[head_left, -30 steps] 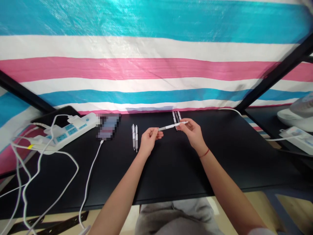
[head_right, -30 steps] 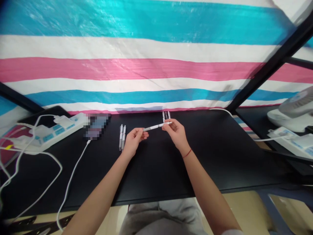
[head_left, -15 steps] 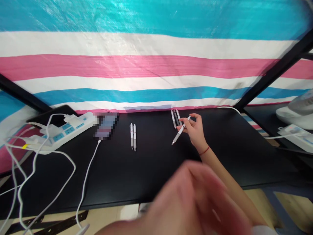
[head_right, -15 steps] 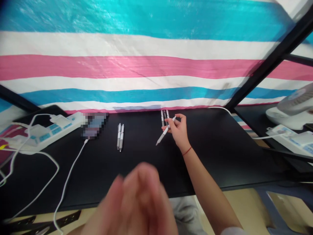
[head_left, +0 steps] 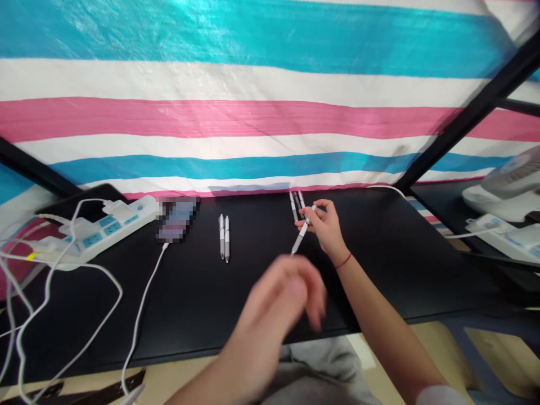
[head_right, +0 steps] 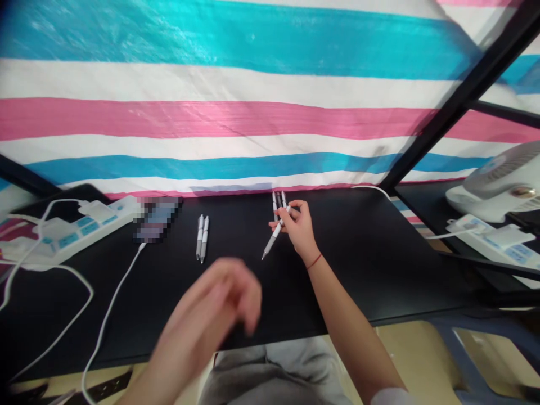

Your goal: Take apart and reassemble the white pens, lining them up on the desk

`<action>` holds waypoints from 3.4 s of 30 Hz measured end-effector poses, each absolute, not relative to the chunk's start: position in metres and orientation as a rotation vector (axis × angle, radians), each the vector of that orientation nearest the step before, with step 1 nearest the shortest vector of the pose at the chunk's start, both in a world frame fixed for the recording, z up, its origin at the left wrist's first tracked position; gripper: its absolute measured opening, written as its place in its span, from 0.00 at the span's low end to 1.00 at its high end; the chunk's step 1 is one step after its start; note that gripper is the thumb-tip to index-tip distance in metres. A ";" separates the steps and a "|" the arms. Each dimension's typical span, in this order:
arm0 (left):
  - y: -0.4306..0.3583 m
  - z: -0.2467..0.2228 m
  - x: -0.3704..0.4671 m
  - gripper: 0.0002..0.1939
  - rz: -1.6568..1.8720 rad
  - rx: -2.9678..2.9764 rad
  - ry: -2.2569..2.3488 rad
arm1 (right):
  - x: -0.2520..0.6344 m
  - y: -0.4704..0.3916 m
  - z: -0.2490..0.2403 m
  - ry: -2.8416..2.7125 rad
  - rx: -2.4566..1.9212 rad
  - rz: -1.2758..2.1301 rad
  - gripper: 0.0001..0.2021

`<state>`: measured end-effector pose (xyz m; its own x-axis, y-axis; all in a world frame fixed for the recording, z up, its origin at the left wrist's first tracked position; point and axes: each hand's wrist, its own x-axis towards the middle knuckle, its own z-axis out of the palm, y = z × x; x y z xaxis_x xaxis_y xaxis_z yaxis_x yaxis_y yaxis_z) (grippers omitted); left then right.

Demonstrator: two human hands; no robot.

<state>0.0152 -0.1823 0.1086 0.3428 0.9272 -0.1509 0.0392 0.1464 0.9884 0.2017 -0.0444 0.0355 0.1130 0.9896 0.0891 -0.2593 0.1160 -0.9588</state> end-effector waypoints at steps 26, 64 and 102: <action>-0.071 0.014 0.037 0.16 0.745 1.246 0.951 | 0.205 -0.046 0.029 -1.290 -0.987 1.290 0.26; -0.073 0.008 0.038 0.16 0.782 1.297 0.931 | 0.201 -0.046 0.026 -1.214 -0.981 1.286 0.25; -0.073 0.010 0.039 0.15 0.790 1.303 0.952 | 0.203 -0.042 0.023 -1.244 -0.971 1.299 0.27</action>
